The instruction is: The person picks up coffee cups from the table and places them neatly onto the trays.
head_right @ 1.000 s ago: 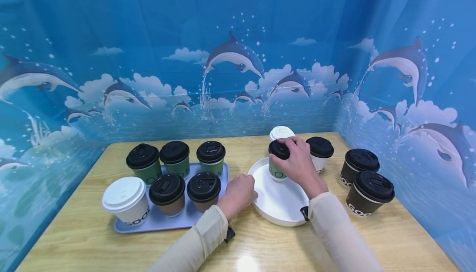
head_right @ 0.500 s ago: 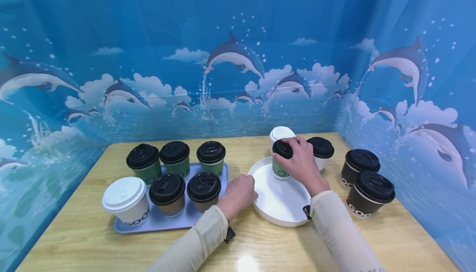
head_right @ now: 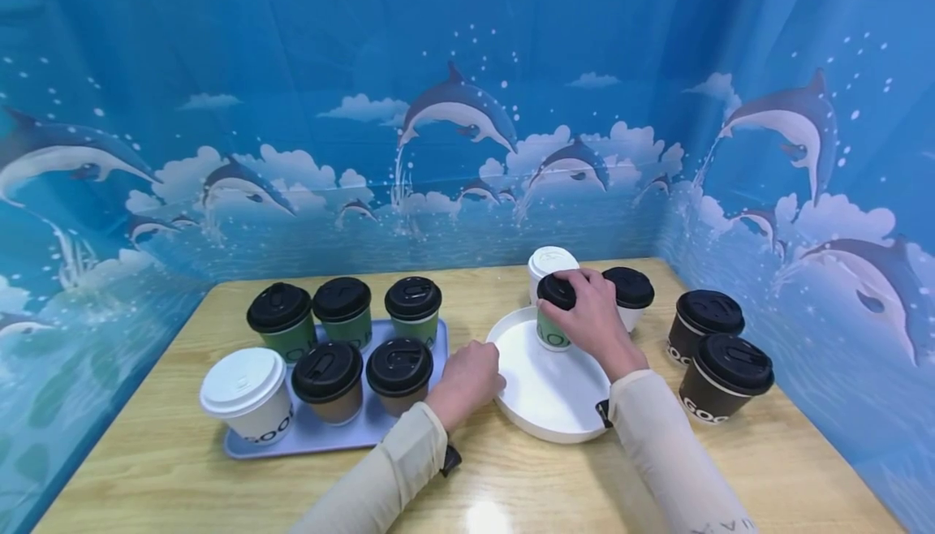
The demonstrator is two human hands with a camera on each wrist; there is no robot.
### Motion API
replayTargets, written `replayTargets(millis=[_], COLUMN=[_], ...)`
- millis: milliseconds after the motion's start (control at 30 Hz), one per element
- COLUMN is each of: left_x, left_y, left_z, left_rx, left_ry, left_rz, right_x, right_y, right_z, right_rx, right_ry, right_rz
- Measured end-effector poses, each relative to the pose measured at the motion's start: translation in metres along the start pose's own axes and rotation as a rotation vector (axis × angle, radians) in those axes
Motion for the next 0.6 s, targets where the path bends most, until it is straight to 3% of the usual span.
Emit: replayTargets(millis=[600], left_x=[0.0001], left_y=[0.0003], left_z=[-0.0019], left_rx=[-0.028], left_ry=[0.015], left_rz=[0.015], right_x=[-0.0009], right_y=[-0.0037], right_z=[-0.0037], right_rx=[-0.042], right_ry=[-0.038], right_rz=[0.021])
Point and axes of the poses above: each hand's wrist, its own z-axis away from the middle knuckle, its own y-axis out of the back of the hand, x = y × z, the point moved 3 cm from there along -z, towards the middle knuckle, and after that the axes turned 14 degrees about -x, right-handed, at the moved point
